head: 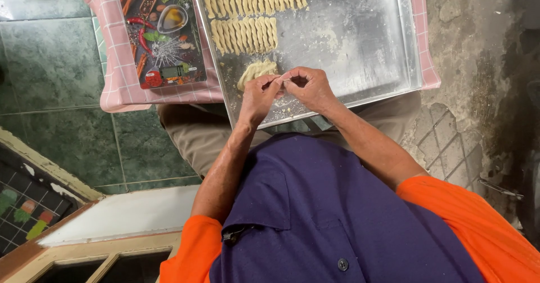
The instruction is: The person is manually braiding small strips of dough by twisting them and then placing them in neat rows on a metal baking tray.
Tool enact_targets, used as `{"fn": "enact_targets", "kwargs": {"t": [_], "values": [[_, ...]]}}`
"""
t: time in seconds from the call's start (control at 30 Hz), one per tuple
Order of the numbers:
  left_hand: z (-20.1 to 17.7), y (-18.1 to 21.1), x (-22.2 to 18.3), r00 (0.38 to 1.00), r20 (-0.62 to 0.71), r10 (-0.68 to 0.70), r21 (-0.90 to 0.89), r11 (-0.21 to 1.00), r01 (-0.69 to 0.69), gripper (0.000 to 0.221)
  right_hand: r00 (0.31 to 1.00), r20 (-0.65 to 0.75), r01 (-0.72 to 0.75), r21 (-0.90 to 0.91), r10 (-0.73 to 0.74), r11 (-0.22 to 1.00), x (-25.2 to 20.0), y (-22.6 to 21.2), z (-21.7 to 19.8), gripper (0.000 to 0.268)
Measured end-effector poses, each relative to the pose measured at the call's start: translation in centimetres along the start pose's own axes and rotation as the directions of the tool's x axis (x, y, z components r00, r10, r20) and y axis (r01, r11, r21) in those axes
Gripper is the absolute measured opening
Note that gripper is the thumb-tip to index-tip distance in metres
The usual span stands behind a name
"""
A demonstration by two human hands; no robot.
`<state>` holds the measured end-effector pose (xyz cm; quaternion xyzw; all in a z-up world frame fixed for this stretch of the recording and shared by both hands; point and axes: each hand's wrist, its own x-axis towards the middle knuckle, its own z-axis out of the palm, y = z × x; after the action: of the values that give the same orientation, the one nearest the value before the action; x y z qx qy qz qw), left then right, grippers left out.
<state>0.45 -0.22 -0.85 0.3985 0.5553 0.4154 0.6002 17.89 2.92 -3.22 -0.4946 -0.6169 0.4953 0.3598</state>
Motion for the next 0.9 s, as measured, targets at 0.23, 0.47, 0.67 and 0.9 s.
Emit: {"fn": "enact_targets", "kwargs": {"t": [0.23, 0.47, 0.67, 0.9], "values": [[-1.6, 1.8, -1.2, 0.988, -0.148, 0.047, 0.255, 0.967, -0.008, 0.035, 0.990, -0.062, 0.097, -0.368, -0.128, 0.925, 0.9, 7.2, -3.1, 0.014], [-14.0, -0.4, 5.1, 0.838, -0.303, 0.453, 0.550, 0.802, -0.234, 0.015, 1.000, -0.015, 0.012, -0.354, -0.019, 0.935, 0.5, 5.1, -3.0, 0.018], [-20.4, 0.2, 8.1, 0.667, -0.297, 0.683, 0.801, 0.559, -0.216, 0.012, 0.999, 0.013, 0.051, -0.513, -0.051, 0.857, 0.9, 5.8, -2.5, 0.013], [-21.6, -1.0, 10.0, 0.703, -0.361, 0.612, 0.831, 0.554, -0.056, 0.012, 1.000, 0.024, 0.021, -0.526, -0.010, 0.850, 1.1, 5.6, -2.6, 0.019]]}}
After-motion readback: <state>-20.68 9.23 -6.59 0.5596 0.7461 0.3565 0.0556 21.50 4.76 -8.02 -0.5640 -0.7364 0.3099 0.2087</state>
